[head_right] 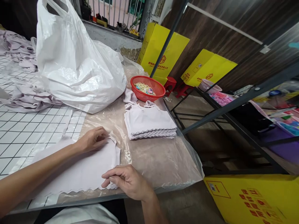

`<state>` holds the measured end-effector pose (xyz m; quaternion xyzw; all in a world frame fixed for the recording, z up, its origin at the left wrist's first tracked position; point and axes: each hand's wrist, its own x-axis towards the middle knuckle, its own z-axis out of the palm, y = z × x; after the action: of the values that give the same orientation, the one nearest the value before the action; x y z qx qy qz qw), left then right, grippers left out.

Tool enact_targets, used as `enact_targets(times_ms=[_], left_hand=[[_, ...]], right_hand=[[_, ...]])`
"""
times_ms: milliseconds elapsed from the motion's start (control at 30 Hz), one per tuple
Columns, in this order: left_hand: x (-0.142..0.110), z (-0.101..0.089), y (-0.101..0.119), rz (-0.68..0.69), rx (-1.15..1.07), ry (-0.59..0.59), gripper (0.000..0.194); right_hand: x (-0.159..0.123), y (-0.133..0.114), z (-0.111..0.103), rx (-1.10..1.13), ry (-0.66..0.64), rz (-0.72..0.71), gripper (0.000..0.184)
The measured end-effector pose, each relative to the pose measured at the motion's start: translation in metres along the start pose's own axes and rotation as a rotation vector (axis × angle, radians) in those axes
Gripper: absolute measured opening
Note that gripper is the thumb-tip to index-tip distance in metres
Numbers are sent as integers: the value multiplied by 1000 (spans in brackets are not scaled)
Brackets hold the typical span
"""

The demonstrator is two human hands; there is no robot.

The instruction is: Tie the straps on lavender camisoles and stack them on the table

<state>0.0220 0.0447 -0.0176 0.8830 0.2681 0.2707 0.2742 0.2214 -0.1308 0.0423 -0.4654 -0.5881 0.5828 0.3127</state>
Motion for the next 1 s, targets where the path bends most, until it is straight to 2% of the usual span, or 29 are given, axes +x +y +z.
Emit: enact_targets(times_ms=[167,300,367,400,500,567,700,833,900,1000], left_hand=[[11,3,0,60,83,-51,25],[17,6,1,126,171,-91,24],[18,7,0,152,187,-89,25],[18,8,-1,158,190,-83,25],[17,12,-4,167,183,-52,26],[17,14,-5,164,162,-15,26],[16,15,-4,155,109,31,25],[16,15,-2,124,62,36,22],[16,15,-2,102,48,41,22],[15,17,-3,84,16,58,21]], right_hand=[[0,0,8,77,-42,-15,29],[-5,10,0,285,49,-23,38],[-8,15,-12,230,181,19,40],[-9,16,-19,131,282,56,39],[-8,13,-32,-338,654,121,30],[1,7,-31,-555,759,79,27],[46,-1,-16,-585,595,35,27],[93,6,-13,-504,398,198,25],[99,10,-16,-376,287,245,30],[82,7,-22,-198,152,173,29]])
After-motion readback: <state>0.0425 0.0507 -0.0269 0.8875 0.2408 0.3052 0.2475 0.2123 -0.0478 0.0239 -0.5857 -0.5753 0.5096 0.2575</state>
